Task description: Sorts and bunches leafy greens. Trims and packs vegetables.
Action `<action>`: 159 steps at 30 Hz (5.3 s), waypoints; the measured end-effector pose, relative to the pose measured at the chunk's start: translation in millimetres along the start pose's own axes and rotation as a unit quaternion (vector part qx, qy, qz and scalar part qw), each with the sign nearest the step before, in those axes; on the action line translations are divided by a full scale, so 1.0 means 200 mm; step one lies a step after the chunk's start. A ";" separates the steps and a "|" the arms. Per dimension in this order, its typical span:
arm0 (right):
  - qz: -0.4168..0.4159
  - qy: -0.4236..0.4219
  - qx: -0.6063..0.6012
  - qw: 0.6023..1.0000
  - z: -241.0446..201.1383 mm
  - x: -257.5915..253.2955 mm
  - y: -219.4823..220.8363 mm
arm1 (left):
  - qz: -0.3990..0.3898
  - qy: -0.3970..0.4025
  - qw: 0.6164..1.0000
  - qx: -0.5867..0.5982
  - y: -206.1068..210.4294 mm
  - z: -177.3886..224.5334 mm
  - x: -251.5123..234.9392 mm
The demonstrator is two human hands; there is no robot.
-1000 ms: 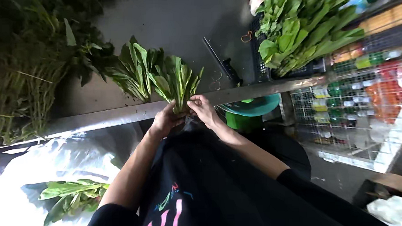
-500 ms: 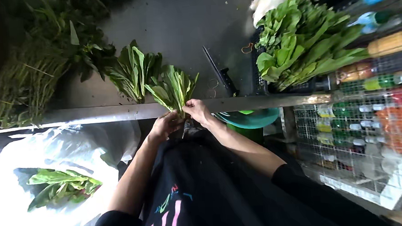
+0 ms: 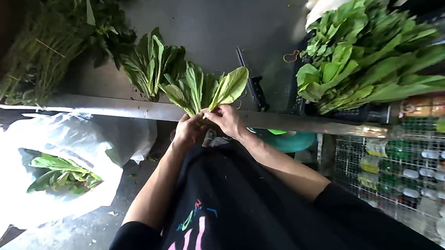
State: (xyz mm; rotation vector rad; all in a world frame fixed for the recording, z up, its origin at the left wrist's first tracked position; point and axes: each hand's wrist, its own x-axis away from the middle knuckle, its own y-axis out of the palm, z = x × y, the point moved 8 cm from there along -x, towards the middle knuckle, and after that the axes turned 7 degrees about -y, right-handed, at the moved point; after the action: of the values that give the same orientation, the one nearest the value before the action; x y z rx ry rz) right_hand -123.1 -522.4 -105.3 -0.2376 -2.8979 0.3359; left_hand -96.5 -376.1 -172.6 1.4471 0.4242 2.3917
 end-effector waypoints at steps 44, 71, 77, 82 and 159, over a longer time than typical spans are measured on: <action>0.041 0.081 0.362 0.928 -0.15 -0.36 0.53 | -0.201 -0.106 0.966 -0.125 -0.34 0.08 0.06; 0.004 0.085 0.414 0.906 -0.14 -0.46 0.60 | -0.095 -0.009 0.986 -0.134 -0.60 0.31 0.04; 0.115 0.113 0.085 0.983 -0.29 -0.37 0.38 | -0.092 0.018 0.990 -0.110 -0.70 0.43 0.13; 0.060 0.056 -0.193 0.978 -0.43 -0.29 0.39 | -0.158 0.072 0.981 -0.089 -0.62 0.59 0.19; 0.259 -0.330 -0.064 0.906 -0.90 0.07 0.44 | -0.029 0.094 0.958 0.268 -0.40 0.90 0.20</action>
State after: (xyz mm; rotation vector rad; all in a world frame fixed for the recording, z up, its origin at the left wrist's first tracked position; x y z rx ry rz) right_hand -82.7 -397.4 46.0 -1.1326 -3.4749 0.3590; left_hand 55.5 -271.1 -92.2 1.3723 1.2217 2.4874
